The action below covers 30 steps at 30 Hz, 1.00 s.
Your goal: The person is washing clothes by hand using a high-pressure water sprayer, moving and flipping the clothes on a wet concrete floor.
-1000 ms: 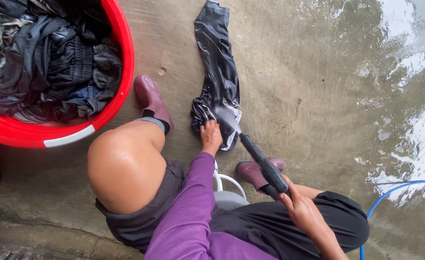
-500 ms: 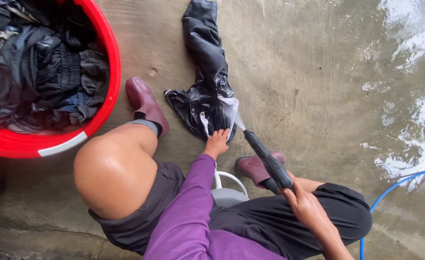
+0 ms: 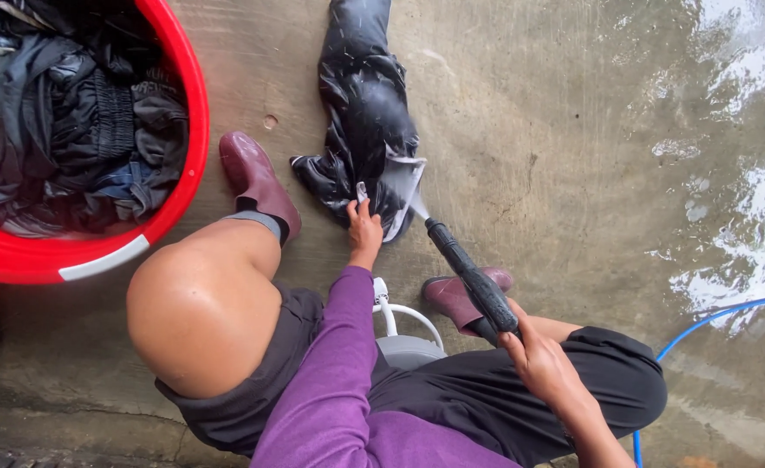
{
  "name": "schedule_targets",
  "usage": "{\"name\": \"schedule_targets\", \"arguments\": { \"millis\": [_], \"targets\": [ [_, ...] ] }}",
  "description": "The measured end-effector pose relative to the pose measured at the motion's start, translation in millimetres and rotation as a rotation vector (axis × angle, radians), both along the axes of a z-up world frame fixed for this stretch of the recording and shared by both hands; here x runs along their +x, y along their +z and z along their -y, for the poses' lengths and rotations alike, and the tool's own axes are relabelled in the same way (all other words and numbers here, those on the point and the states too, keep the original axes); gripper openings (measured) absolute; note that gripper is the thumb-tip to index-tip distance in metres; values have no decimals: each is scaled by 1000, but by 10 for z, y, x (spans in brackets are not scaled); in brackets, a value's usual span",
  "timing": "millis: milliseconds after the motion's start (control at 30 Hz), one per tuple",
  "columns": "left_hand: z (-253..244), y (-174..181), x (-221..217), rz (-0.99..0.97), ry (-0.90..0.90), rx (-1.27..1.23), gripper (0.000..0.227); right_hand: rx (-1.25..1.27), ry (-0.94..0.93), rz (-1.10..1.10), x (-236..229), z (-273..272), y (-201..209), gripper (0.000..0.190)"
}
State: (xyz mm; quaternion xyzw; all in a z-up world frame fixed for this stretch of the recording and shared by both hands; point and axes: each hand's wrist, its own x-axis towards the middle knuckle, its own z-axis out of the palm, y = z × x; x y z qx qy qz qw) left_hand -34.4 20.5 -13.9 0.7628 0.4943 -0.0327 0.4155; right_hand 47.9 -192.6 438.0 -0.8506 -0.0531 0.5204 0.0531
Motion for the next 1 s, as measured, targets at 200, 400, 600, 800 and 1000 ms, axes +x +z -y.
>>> {"name": "schedule_targets", "arguments": {
  "millis": [200, 400, 600, 800, 1000],
  "targets": [
    [-324, -124, 79, -204, 105, -200, 33, 16, -22, 9, -33, -82, 37, 68],
    [-273, 176, 111, -67, -209, 269, 28, 27, -37, 60, -73, 25, 5, 69],
    [-190, 146, 148, 35, -913, 781, 19, 0, -103, 60, -136, 129, 65, 67],
    [-279, 145, 102, -50, -939, 864, 17, 144, -57, 93, -177, 77, 107, 69],
    [-350, 374, 176, 386, -991, 839, 20, 224, -45, 103, -221, 95, 79, 60]
  ]
}}
